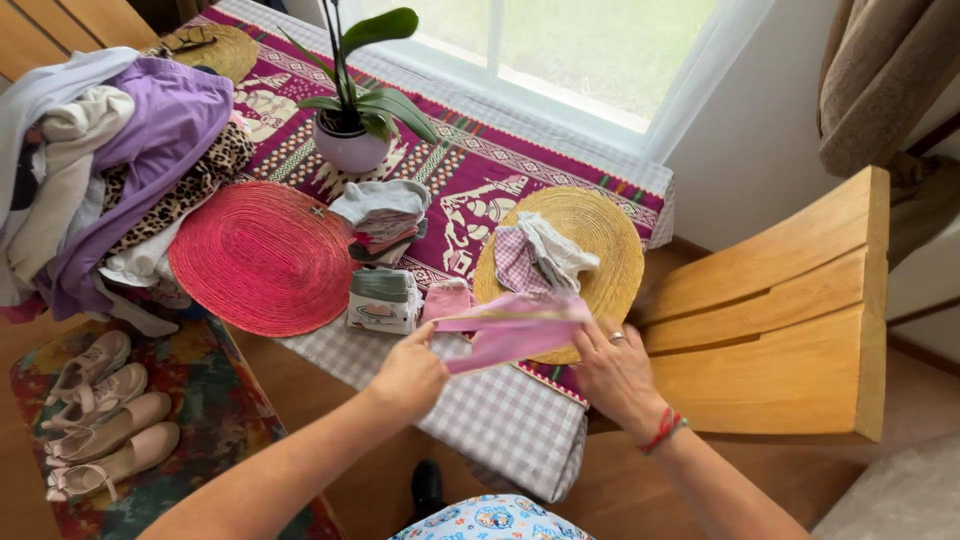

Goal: The person folds several small clothing items one by one on a table, including a white shirt with a cartoon print, dark shorts, a light green top, a pink top, and a checkered cloth. Each item is smoothed and folded neatly and placed in a growing stack.

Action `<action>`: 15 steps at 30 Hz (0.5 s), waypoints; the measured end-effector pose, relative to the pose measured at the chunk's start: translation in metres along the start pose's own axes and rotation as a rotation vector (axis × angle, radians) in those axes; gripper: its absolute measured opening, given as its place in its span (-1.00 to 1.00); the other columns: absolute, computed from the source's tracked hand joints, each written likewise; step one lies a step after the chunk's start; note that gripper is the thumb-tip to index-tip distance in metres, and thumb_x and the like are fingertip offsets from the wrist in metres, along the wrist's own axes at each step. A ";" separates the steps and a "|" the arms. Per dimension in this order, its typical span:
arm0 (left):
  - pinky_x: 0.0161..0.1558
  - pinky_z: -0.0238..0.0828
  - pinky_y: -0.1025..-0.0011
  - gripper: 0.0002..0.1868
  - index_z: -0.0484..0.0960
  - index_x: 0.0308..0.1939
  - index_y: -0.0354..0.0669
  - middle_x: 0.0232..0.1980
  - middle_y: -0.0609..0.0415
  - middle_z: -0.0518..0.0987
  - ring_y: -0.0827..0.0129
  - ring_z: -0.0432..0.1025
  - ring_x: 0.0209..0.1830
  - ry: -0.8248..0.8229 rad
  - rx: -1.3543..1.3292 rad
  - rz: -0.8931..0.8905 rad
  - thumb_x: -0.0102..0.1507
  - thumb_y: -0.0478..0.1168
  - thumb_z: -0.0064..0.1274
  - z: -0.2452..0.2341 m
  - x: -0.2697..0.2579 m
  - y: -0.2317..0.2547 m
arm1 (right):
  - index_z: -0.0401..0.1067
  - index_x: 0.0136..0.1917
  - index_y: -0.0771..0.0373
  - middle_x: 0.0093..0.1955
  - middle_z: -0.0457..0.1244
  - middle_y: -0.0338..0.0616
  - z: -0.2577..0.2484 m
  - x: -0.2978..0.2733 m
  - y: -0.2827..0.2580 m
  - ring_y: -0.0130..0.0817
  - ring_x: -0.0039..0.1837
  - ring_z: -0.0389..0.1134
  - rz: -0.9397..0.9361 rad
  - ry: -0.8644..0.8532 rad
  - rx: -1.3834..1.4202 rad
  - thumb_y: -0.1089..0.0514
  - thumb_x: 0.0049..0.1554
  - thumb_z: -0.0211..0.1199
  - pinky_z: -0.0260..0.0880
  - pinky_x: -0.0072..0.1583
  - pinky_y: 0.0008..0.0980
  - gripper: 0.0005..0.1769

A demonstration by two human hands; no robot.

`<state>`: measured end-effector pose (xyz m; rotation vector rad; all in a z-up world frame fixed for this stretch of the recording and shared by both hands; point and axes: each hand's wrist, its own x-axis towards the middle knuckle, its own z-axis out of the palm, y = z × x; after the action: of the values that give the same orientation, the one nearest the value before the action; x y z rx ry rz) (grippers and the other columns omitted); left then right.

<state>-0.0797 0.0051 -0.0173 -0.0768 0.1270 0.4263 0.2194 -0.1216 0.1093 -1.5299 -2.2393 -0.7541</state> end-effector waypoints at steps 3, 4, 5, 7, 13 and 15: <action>-0.57 0.20 0.51 -0.44 0.35 -0.89 0.05 -0.77 0.21 0.31 0.37 0.31 -0.78 0.030 -0.777 -0.120 0.21 0.04 -0.31 0.041 -0.007 -0.008 | 0.29 -0.16 -0.10 -0.22 0.27 -0.39 0.051 -0.047 0.014 -0.22 -0.18 0.30 0.228 -0.602 -0.037 0.09 -0.12 0.04 0.20 -0.19 -0.19 -0.80; -0.52 0.22 0.48 -0.53 0.39 -0.83 0.04 -0.67 0.22 0.33 0.36 0.33 -0.70 0.034 -1.347 -0.220 0.17 0.02 -0.26 0.053 -0.010 -0.013 | 0.31 -0.25 -0.14 -0.29 0.27 -0.44 0.057 -0.048 0.019 -0.27 -0.18 0.31 0.213 -0.577 0.015 0.02 -0.14 0.08 0.23 -0.23 -0.28 -0.88; -0.47 0.24 0.45 -0.62 0.42 -0.76 0.02 -0.57 0.23 0.35 0.35 0.35 -0.62 0.040 -1.915 -0.323 0.13 0.00 -0.22 0.065 -0.016 -0.019 | 0.34 -0.34 -0.19 -0.36 0.26 -0.50 0.062 -0.051 0.021 -0.33 -0.17 0.31 0.200 -0.554 0.072 -0.05 -0.16 0.11 0.26 -0.27 -0.37 -0.95; -0.42 0.25 0.42 -0.70 0.45 -0.69 0.01 -0.47 0.24 0.37 0.34 0.37 -0.53 0.041 -2.485 -0.430 0.10 -0.03 -0.17 0.088 -0.027 -0.027 | 0.35 -0.36 -0.08 -0.35 0.28 -0.35 0.038 -0.028 0.027 -0.23 -0.16 0.32 0.220 -0.530 0.284 0.04 -0.18 0.15 0.29 -0.21 -0.29 -0.96; -0.30 0.29 0.38 -0.82 0.53 -0.52 -0.11 -0.35 0.13 0.39 0.31 0.35 -0.34 -0.182 -3.657 -0.743 0.10 -0.13 -0.02 0.107 -0.052 -0.083 | 0.46 -0.33 0.15 -0.29 0.26 -0.19 -0.018 0.026 0.052 -0.26 -0.18 0.30 0.284 -0.408 0.890 0.33 -0.19 0.19 0.30 -0.11 -0.37 -0.86; -0.28 0.27 0.38 -0.83 0.58 -0.40 -0.11 -0.33 0.13 0.41 0.37 0.34 -0.35 -0.370 -3.884 -0.576 0.15 -0.12 -0.03 0.099 -0.051 -0.106 | 0.46 -0.28 0.17 -0.23 0.19 -0.24 -0.012 0.044 0.059 -0.40 -0.16 0.26 0.266 -0.415 0.929 0.40 -0.13 0.13 0.28 -0.09 -0.51 -0.81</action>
<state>-0.0706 -0.1018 0.0930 2.1924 0.7800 0.3912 0.2570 -0.0789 0.1571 -1.4751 -2.0633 0.6679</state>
